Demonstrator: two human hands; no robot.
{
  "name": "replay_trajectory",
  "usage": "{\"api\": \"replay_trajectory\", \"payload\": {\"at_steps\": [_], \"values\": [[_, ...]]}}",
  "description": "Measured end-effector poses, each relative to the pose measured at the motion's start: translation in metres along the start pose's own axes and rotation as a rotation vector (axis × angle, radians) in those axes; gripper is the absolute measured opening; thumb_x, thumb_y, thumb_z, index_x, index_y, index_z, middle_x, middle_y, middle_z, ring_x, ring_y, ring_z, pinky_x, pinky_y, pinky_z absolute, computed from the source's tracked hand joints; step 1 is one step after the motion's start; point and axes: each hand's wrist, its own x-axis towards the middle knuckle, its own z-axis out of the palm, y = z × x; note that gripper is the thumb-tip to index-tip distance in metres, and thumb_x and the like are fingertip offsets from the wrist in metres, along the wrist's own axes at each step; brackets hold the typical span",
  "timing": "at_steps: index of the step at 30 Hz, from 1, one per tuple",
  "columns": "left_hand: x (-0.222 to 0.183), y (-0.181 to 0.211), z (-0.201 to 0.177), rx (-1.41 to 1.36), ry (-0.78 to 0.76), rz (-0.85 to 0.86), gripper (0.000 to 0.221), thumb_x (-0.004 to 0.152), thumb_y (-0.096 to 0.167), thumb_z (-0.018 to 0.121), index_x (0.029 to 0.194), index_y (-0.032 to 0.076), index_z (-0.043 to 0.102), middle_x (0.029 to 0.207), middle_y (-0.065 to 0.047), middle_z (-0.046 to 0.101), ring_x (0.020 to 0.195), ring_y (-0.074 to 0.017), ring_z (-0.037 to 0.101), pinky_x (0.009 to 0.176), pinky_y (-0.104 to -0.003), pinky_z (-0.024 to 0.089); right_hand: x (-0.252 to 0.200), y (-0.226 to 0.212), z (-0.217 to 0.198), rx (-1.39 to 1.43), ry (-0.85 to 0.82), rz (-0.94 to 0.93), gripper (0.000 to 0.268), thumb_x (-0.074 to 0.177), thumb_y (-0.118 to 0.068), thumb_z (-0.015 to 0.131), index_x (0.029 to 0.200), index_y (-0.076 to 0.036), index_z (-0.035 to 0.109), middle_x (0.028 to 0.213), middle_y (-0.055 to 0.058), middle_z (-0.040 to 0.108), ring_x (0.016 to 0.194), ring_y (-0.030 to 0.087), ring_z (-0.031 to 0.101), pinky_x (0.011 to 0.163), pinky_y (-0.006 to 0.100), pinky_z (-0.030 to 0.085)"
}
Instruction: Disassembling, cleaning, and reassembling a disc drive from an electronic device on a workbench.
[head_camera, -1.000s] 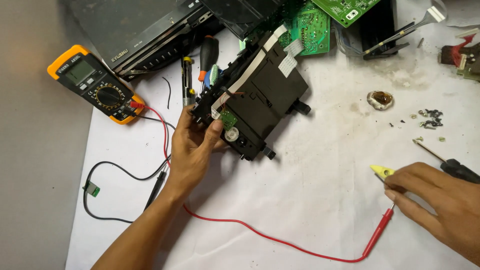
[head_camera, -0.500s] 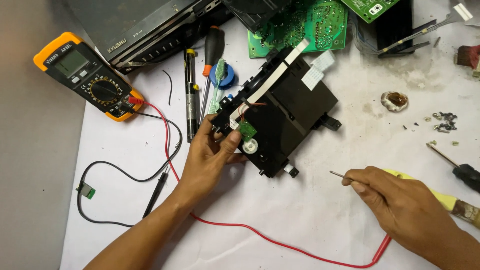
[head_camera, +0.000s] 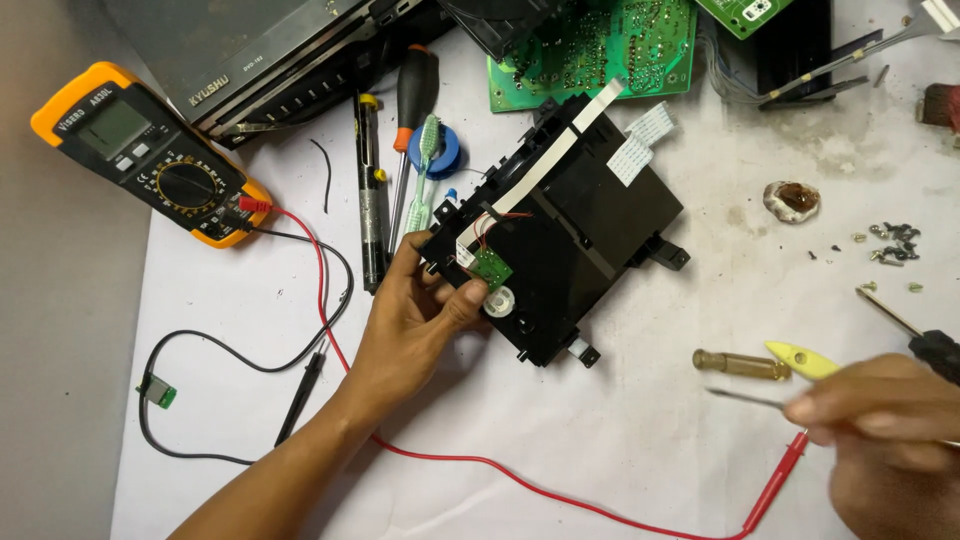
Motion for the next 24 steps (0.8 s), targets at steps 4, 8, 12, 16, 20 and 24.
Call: {"api": "replay_trajectory", "payload": {"at_steps": [4,8,12,16,20,24], "values": [[0.001,0.004,0.006,0.009,0.004,-0.011,0.054,0.085,0.014,0.078,0.126,0.010,0.042,0.120,-0.014,0.067,0.106,-0.0186,0.068,0.088,-0.033,0.063,0.064,-0.070,0.058,0.016,-0.179,0.282,0.012,0.092,-0.003,0.057,0.097,0.005,0.064,0.108,0.023,0.074,0.081,0.025,0.080,0.098,0.044,0.075],[-0.001,0.007,0.009,0.062,0.040,-0.051,0.070,0.075,-0.001,0.083,0.126,0.011,0.038,0.107,-0.012,0.062,0.095,-0.0197,0.071,0.088,-0.037,0.070,0.078,-0.078,0.081,-0.110,-0.347,0.160,0.012,0.088,-0.001,0.066,0.100,0.000,0.067,0.100,0.011,0.080,0.102,0.025,0.084,0.093,0.033,0.068],[-0.002,0.009,0.010,0.097,0.053,-0.080,0.073,0.075,-0.001,0.083,0.129,0.011,0.035,0.103,-0.011,0.062,0.091,-0.0187,0.071,0.088,-0.035,0.070,0.089,-0.076,0.096,-0.059,-0.408,0.018,0.015,0.088,0.003,0.066,0.103,0.004,0.065,0.096,0.012,0.079,0.102,0.031,0.084,0.091,0.034,0.072],[-0.004,0.011,0.011,0.113,0.045,-0.115,0.081,0.073,-0.004,0.084,0.132,0.012,0.031,0.099,-0.010,0.062,0.088,-0.0269,0.080,0.084,-0.034,0.070,0.092,-0.075,0.099,-0.109,-0.431,0.005,0.017,0.089,0.003,0.066,0.106,0.004,0.063,0.100,0.012,0.079,0.105,0.028,0.082,0.093,0.031,0.070],[-0.004,0.012,0.012,0.150,0.063,-0.174,0.091,0.072,-0.004,0.086,0.138,0.014,0.026,0.089,-0.007,0.052,0.076,-0.0245,0.080,0.076,-0.028,0.065,0.092,-0.071,0.096,-0.070,-0.464,0.005,0.020,0.090,0.003,0.065,0.110,0.003,0.063,0.107,0.014,0.078,0.106,0.029,0.082,0.095,0.032,0.069],[-0.005,0.011,0.011,0.173,0.087,-0.204,0.096,0.072,-0.003,0.087,0.142,0.015,0.024,0.089,-0.007,0.053,0.076,-0.0238,0.081,0.077,-0.023,0.060,0.096,-0.072,0.097,-0.092,-0.494,-0.025,0.021,0.090,0.003,0.065,0.110,0.002,0.062,0.110,0.015,0.078,0.103,0.029,0.080,0.090,0.029,0.069]]}}
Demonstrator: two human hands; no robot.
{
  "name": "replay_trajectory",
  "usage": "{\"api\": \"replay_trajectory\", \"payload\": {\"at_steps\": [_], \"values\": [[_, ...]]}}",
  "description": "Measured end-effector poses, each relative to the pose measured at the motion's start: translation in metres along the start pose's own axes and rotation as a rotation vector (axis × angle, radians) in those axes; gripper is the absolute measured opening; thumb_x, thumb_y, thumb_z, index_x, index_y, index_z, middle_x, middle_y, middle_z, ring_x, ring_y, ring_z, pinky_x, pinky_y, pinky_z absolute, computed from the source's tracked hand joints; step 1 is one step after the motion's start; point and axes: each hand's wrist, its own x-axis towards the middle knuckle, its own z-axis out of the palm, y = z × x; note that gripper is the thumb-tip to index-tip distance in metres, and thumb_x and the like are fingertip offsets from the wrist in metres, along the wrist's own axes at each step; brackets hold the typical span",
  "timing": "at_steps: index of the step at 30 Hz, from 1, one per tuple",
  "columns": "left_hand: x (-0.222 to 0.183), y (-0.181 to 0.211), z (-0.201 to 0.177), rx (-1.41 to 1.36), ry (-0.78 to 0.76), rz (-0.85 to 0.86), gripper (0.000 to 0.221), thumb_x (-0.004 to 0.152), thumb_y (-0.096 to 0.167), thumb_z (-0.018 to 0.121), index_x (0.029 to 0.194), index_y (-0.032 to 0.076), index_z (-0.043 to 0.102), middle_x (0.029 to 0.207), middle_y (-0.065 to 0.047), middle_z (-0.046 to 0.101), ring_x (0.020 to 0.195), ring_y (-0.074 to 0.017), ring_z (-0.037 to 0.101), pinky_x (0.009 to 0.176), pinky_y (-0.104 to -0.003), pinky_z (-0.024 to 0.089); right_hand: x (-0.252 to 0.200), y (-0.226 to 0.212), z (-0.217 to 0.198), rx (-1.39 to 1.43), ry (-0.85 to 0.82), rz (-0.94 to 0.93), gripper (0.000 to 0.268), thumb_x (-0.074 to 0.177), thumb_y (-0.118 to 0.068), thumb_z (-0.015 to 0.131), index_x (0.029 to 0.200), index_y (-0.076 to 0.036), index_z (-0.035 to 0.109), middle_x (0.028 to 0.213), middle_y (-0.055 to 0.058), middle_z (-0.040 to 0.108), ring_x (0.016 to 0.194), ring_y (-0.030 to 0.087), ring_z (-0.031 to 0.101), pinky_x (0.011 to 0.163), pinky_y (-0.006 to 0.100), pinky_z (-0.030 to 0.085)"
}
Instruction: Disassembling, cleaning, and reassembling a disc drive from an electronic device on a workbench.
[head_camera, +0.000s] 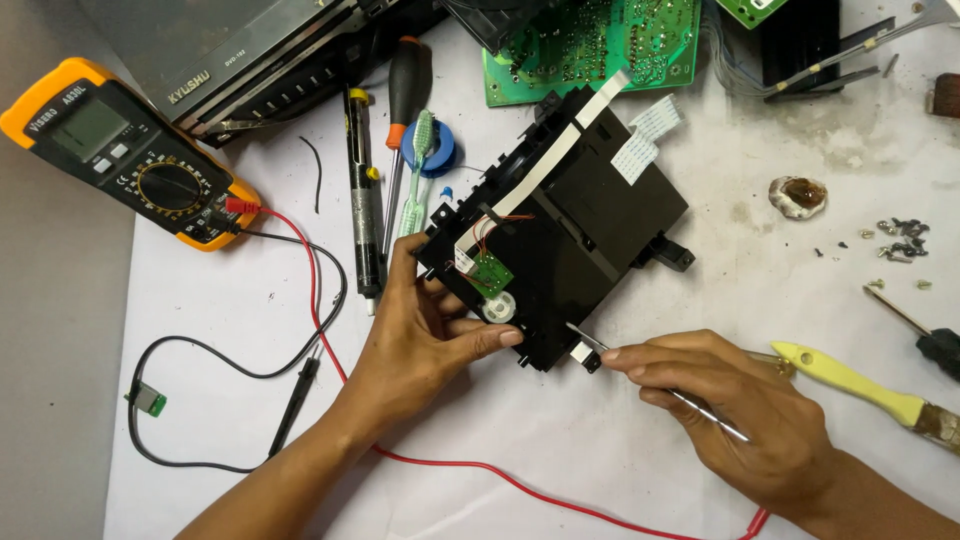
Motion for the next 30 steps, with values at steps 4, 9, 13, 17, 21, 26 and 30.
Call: {"api": "replay_trajectory", "payload": {"at_steps": [4,9,13,17,21,26,30], "values": [[0.001,-0.001,0.001,-0.074,-0.013,0.033,0.092,0.071,-0.005,0.085,0.138,0.013,0.025,0.094,-0.012,0.061,0.078,-0.0267,0.080,0.079,-0.033,0.068,0.003,0.000,-0.007,-0.006,-0.042,-0.007,0.021,0.088,0.006,0.066,0.109,0.003,0.063,0.113,0.015,0.078,0.104,0.028,0.078,0.091,0.029,0.069],[0.001,-0.002,0.001,-0.023,-0.013,0.012,0.097,0.073,-0.002,0.085,0.144,0.015,0.021,0.091,-0.008,0.052,0.078,-0.0261,0.082,0.076,-0.028,0.064,0.004,0.004,-0.016,-0.012,-0.189,-0.030,0.026,0.094,0.010,0.054,0.115,-0.002,0.060,0.125,0.008,0.076,0.103,0.031,0.070,0.090,0.032,0.064],[0.001,0.000,0.003,-0.029,-0.001,0.043,0.094,0.071,-0.004,0.086,0.140,0.013,0.023,0.090,-0.010,0.058,0.074,-0.0233,0.078,0.076,-0.031,0.068,0.007,0.010,-0.021,0.027,-0.246,-0.034,0.029,0.094,0.010,0.049,0.117,-0.002,0.064,0.126,0.008,0.075,0.111,0.033,0.070,0.097,0.035,0.062],[0.003,-0.002,0.002,-0.109,-0.025,0.060,0.092,0.071,-0.007,0.083,0.137,0.014,0.022,0.098,-0.015,0.066,0.077,-0.0271,0.079,0.080,-0.037,0.069,0.025,0.002,-0.028,-0.043,-0.335,-0.083,0.034,0.093,0.013,0.049,0.119,-0.003,0.063,0.123,0.006,0.073,0.111,0.027,0.070,0.093,0.031,0.061],[0.001,0.003,0.003,-0.092,-0.032,0.148,0.109,0.072,-0.011,0.084,0.152,0.025,0.020,0.073,0.002,0.033,0.057,-0.0041,0.040,0.066,-0.024,0.063,0.036,-0.001,-0.033,-0.030,-0.491,-0.003,0.064,0.073,0.027,0.046,0.125,-0.006,0.063,0.116,0.002,0.073,0.119,0.020,0.066,0.094,0.027,0.061],[0.002,0.006,0.000,-0.055,-0.061,0.098,0.110,0.072,-0.005,0.083,0.155,0.023,0.017,0.096,-0.013,0.065,0.078,-0.0161,0.072,0.081,-0.034,0.069,0.040,-0.001,-0.034,-0.075,-0.530,-0.074,0.059,0.073,0.026,0.037,0.117,-0.005,0.062,0.133,0.006,0.068,0.125,0.025,0.064,0.096,0.035,0.055],[0.003,0.006,0.001,-0.034,-0.058,0.093,0.110,0.071,-0.001,0.084,0.154,0.018,0.014,0.111,-0.021,0.073,0.086,-0.0223,0.078,0.080,-0.035,0.069,0.026,0.005,-0.034,-0.124,-0.603,-0.105,0.078,0.053,0.032,0.038,0.117,-0.006,0.060,0.144,0.011,0.061,0.130,0.033,0.057,0.073,0.037,0.058]]}}
